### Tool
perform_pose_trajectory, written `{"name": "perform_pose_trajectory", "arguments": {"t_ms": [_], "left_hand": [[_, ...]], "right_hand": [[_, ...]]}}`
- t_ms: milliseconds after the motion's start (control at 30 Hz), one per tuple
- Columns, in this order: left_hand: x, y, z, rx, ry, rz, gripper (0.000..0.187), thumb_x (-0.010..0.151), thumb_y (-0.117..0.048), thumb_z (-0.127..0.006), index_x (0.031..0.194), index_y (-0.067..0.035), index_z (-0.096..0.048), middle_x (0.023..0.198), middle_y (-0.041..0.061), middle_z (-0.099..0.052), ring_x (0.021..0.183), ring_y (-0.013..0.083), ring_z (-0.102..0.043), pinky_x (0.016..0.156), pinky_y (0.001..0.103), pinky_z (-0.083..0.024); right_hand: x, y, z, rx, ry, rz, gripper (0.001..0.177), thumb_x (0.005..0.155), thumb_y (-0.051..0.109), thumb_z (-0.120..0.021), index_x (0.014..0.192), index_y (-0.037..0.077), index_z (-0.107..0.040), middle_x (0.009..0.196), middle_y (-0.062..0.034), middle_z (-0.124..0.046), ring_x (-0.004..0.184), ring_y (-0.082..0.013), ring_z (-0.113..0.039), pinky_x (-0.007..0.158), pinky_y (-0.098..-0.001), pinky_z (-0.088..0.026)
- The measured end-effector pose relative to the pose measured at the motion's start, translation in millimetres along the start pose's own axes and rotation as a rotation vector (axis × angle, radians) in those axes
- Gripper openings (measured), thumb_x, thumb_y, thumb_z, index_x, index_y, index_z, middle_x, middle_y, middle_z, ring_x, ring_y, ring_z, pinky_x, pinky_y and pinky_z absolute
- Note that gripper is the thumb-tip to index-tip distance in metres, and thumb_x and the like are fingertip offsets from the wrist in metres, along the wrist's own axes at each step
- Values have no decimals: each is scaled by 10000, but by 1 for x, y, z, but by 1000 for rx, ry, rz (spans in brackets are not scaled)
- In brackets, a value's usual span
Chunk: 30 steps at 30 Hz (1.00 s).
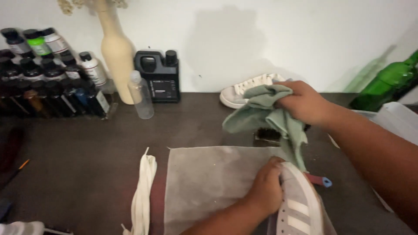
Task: The person scrubs the toe and side panels of a white sneaker with a blue brush, then wipes the surface with a green cloth. The person repeats the scrubbing and wiping steps on the same shoe.
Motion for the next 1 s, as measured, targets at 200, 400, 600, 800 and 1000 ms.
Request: {"name": "perform_pose_trajectory", "arguments": {"t_ms": [200, 400, 600, 800, 1000], "left_hand": [[-38, 70, -18, 107, 160, 590, 324, 928, -197, -508, 1188, -59, -645, 1221, 269, -702, 1182, 410, -660, 988, 487, -476], [-41, 72, -12, -261, -18, 967, 343, 1030, -294, -386, 840, -161, -640, 952, 116, -685, 986, 213, -603, 908, 407, -481], [-17, 52, -5, -232, 6, 894, 301, 1007, -269, -395, 920, -139, -652, 998, 128, -694, 1008, 228, -617, 921, 398, -492], [-8, 22, 9, -204, 25, 827, 291, 984, -245, -403, 1001, -118, -665, 1044, 139, -703, 1030, 243, -631, 933, 389, -503], [10, -4, 17, -178, 43, 751, 316, 962, -220, -412, 1081, -96, -677, 1090, 151, -713, 1052, 258, -646, 946, 379, -514]], "right_hand": [[-80, -51, -54, 109, 315, -285, 366, 971, 218, -494, 1040, 23, -796, 971, -152, -846, 862, -267, -788, 834, -396, -643], [-142, 1, -56, 357, 227, 368, 480, 1048, 95, -470, 1511, 29, -579, 1544, -286, -598, 1460, -467, -439, 1136, -720, -344], [-197, 20, -45, -1, 56, 597, 653, 1076, 493, -363, 1497, 22, -527, 1627, -218, -515, 1509, -379, -532, 1227, -500, -400], [-252, 9, -47, 43, -85, 515, 568, 1041, 394, -477, 1443, 6, -580, 1609, -259, -537, 1507, -362, -560, 1197, -473, -450], [-291, -29, -63, -42, -91, 355, 654, 934, 551, -655, 1423, 118, -678, 1607, -167, -588, 1493, -302, -590, 1152, -421, -439]]}}
Point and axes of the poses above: each hand's wrist, its own x-axis towards the middle knuckle, its own z-axis out of the back of the hand, y = z × x, the point moved 8 cm from there along x, towards the middle knuckle
